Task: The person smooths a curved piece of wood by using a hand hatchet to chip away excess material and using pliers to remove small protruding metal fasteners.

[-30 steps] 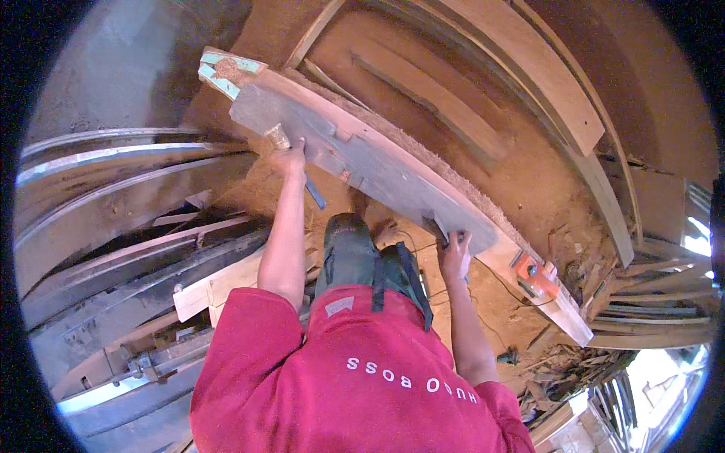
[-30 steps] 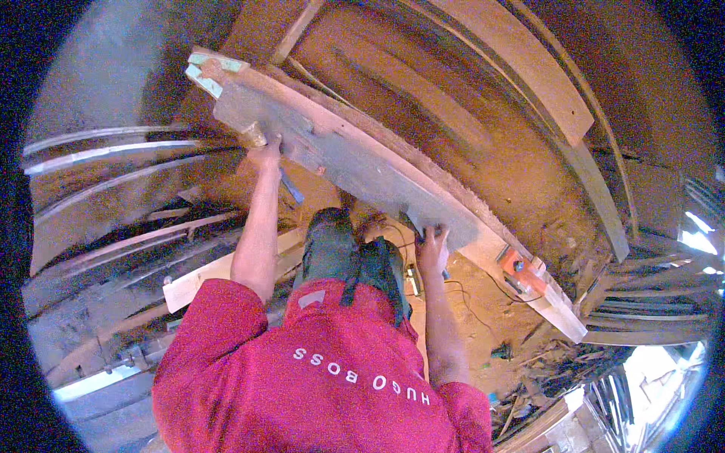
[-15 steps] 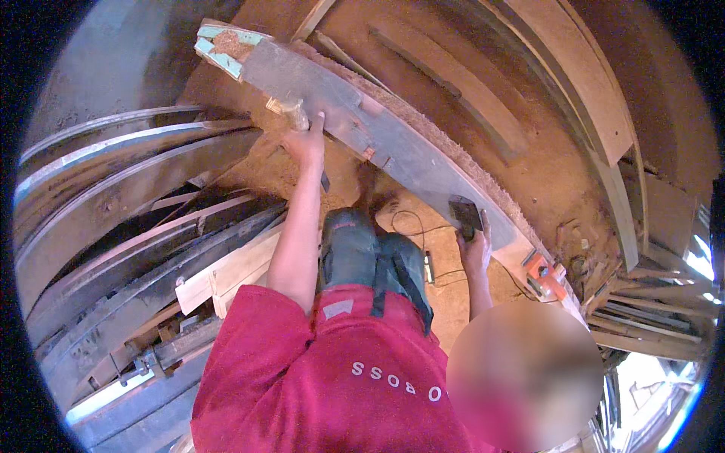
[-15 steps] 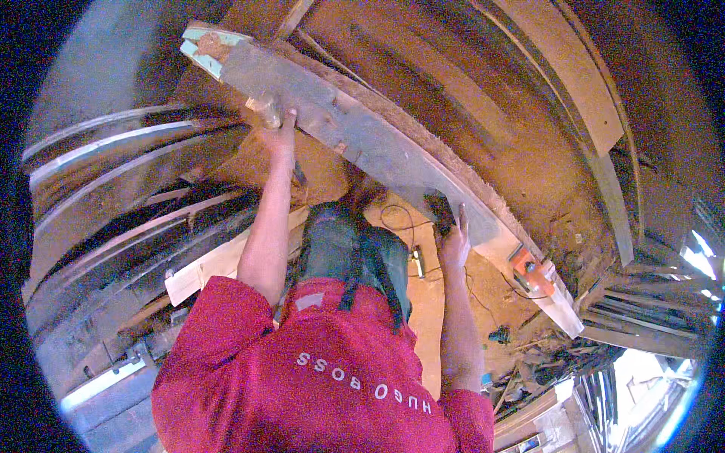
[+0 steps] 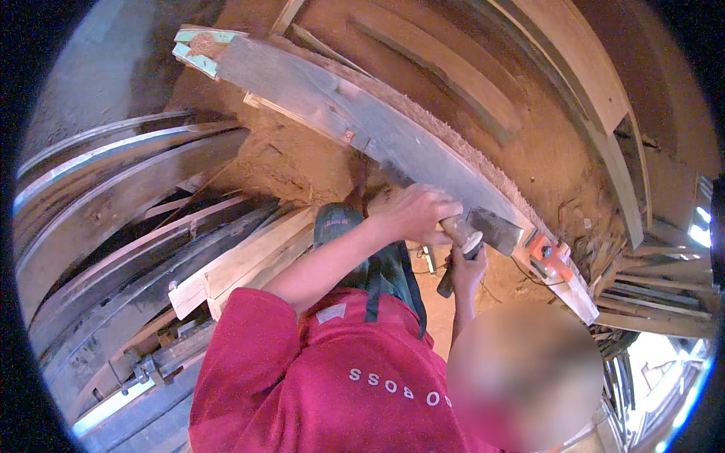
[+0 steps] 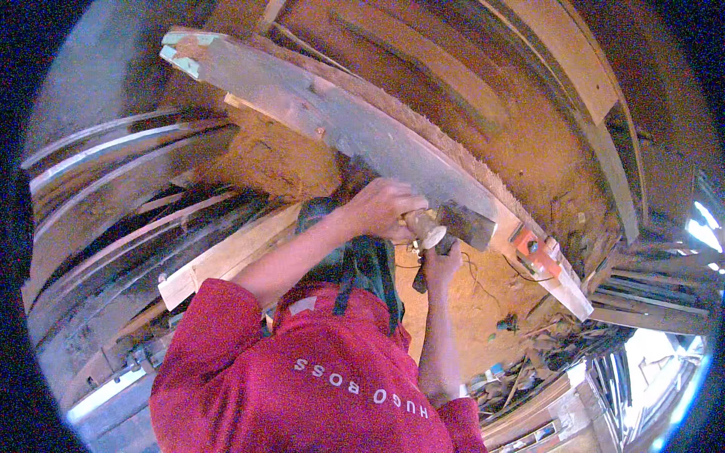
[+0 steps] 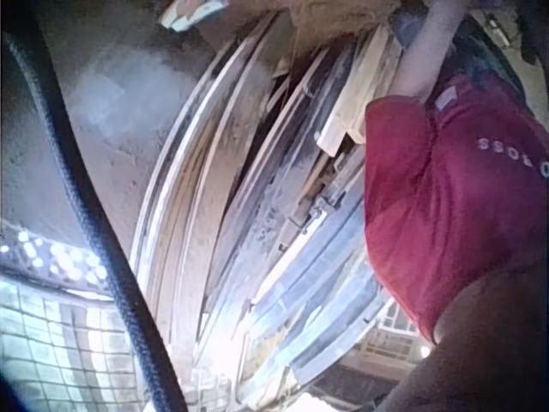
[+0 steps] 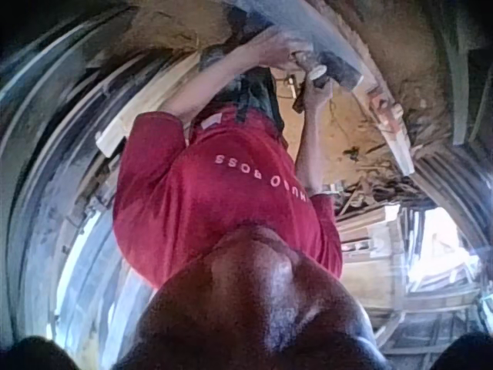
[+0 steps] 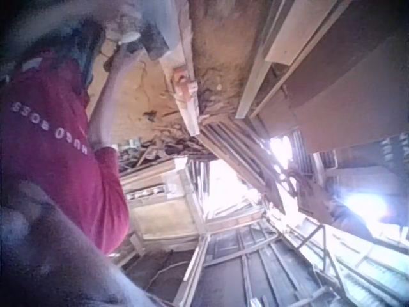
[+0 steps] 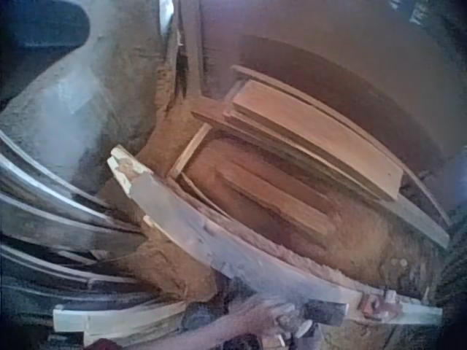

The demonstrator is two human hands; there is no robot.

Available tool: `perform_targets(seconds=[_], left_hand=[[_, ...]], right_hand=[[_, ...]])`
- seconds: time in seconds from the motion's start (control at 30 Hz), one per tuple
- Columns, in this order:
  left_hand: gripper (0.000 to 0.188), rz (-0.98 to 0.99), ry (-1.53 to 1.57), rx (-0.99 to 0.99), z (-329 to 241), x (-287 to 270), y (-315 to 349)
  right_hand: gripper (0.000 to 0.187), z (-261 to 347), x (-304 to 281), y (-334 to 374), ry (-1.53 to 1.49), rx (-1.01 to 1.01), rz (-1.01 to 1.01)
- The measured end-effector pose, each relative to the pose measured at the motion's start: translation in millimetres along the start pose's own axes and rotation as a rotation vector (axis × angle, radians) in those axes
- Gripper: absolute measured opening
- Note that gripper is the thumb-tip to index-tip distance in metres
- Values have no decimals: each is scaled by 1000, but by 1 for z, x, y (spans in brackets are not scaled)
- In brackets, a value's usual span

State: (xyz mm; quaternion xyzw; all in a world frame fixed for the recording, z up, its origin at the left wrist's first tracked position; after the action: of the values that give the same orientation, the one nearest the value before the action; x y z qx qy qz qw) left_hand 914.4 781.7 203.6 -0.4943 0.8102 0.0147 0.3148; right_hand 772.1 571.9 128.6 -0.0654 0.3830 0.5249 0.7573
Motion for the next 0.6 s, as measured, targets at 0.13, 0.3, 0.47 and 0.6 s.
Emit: perform_targets(seconds=[0.13, 0.3, 0.47, 0.6], left_hand=[[28, -23, -108, 69, 14, 15, -8], [27, -173, -72, -14, 32, -5, -7], [28, -223, -52, -11, 41, -5, -3], [29, -307, 3, 31, 48, -10, -1]], right_hand=[[20, -4, -23, 17, -72, 71, -19], [18, 11, -31, 32, -251, 218, 0], [19, 15, -39, 36, -201, 139, -8], [20, 37, -47, 40, -240, 174, -4]])
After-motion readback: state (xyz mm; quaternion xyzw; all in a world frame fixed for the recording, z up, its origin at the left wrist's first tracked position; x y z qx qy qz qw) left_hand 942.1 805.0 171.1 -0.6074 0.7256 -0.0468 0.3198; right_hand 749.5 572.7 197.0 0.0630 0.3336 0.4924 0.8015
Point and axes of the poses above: each hand's wrist, its own y-axis away from the middle knuckle, its own x-axis out of the palm, z = x × y, the point moved 8 cm from there along -y, towards the middle knuckle, and after that the axes turned 5 degrees about -y, right-handed, at the moved point
